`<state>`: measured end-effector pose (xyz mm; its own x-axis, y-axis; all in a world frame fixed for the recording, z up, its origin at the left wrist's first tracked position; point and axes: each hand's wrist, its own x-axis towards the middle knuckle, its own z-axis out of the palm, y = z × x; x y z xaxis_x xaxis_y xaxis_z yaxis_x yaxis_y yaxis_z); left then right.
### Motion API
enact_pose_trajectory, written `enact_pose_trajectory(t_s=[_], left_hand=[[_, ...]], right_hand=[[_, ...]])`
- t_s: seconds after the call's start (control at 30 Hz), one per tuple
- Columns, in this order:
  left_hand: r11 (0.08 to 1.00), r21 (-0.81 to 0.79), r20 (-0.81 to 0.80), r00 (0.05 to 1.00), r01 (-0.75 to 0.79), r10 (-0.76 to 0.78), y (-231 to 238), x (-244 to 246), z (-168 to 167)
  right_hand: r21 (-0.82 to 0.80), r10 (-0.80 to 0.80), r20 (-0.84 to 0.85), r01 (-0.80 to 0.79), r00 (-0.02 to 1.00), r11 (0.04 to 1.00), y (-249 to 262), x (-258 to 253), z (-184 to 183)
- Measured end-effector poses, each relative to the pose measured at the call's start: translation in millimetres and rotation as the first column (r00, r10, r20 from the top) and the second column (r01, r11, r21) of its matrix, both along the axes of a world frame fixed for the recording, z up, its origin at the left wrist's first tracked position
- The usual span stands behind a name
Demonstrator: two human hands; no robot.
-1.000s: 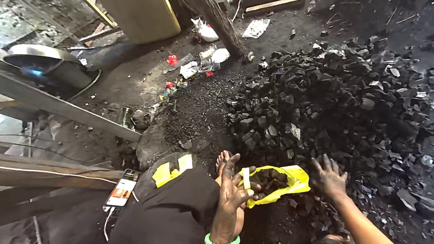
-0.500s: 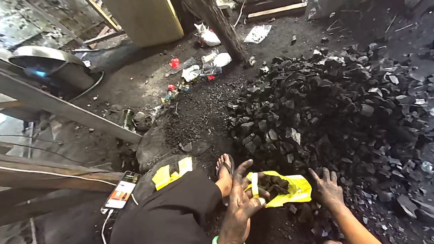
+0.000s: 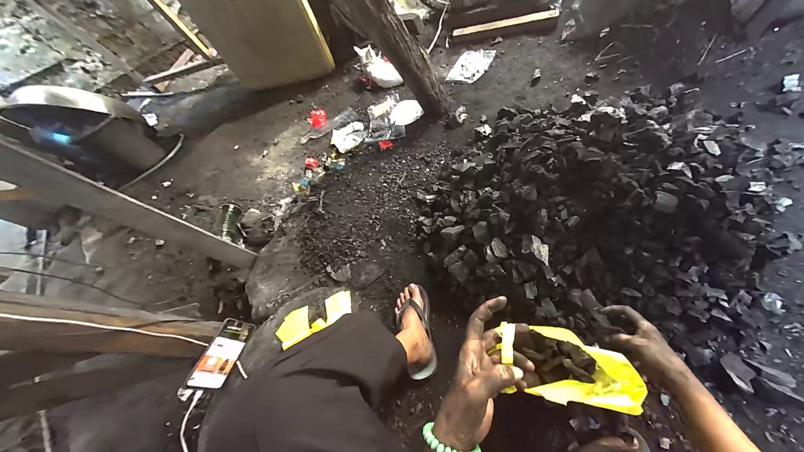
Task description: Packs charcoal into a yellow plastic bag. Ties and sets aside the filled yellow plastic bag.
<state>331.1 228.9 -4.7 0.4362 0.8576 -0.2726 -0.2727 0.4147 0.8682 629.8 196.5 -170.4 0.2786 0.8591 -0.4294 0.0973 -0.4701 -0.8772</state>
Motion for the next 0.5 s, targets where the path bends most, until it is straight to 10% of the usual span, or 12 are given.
enact_pose_trajectory(t_s=[0.2, 0.5], left_hand=[[1.0, -0.023, -0.14, 0.99, -0.014, 0.011, 2.7, 4.1, -5.0], [0.999, -0.033, -0.148, 0.989, -0.005, 0.0, 3.4, 6.5, -5.9]], right_hand=[[-0.151, -0.354, -0.312, 0.322, 0.882, 0.935, -5.5, 7.3, 5.4], [-0.169, -0.415, -0.486, 0.384, 0.769, 0.908, -15.0, 10.2, -3.2]])
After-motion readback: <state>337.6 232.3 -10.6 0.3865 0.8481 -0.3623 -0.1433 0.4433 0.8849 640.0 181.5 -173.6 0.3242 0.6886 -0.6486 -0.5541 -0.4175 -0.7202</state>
